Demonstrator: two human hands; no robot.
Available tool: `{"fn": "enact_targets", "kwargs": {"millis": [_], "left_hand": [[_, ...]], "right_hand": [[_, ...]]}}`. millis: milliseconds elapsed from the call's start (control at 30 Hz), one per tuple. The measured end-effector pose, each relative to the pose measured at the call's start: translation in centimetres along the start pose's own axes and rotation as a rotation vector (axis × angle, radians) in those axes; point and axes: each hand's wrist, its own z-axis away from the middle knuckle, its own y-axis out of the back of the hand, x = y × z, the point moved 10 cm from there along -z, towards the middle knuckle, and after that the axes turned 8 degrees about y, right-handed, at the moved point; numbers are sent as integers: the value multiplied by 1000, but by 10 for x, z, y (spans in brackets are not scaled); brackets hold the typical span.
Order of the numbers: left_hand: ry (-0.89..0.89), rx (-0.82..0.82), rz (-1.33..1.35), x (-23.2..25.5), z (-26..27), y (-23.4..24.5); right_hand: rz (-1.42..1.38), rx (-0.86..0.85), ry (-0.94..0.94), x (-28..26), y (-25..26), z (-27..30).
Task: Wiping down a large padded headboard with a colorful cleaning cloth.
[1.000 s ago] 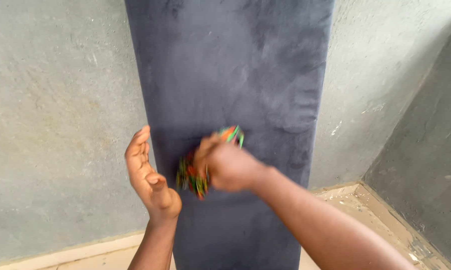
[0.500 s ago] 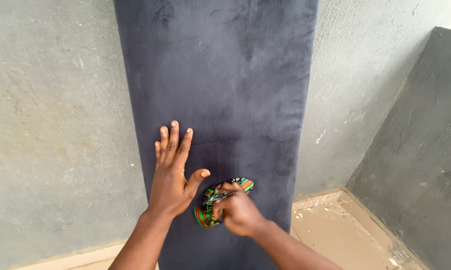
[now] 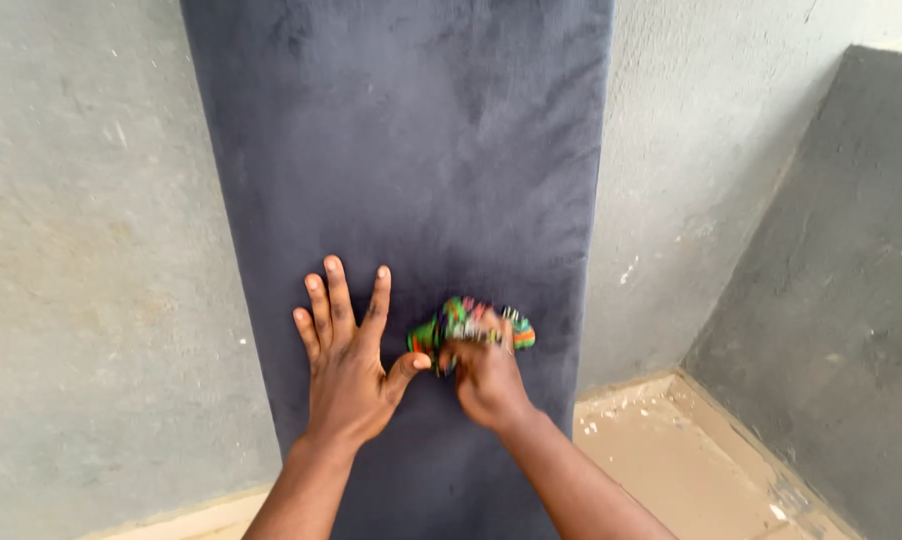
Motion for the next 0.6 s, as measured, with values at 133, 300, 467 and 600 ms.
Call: {"fn": "enact_targets", "kwargs": {"millis": [133,300,467,600], "left_hand": [[-5,-4,1,0,3,-4],[-50,157,-140,4,0,-12],[63,65,-101,2,3,-12],[37,15,-89,-6,7,-23]], "right_hand": [[3,-237,47,14,0,48],[71,402,20,-13,125,-46],[300,291,80,8,87,-50],[242,18,-67,16,36,33]]}}
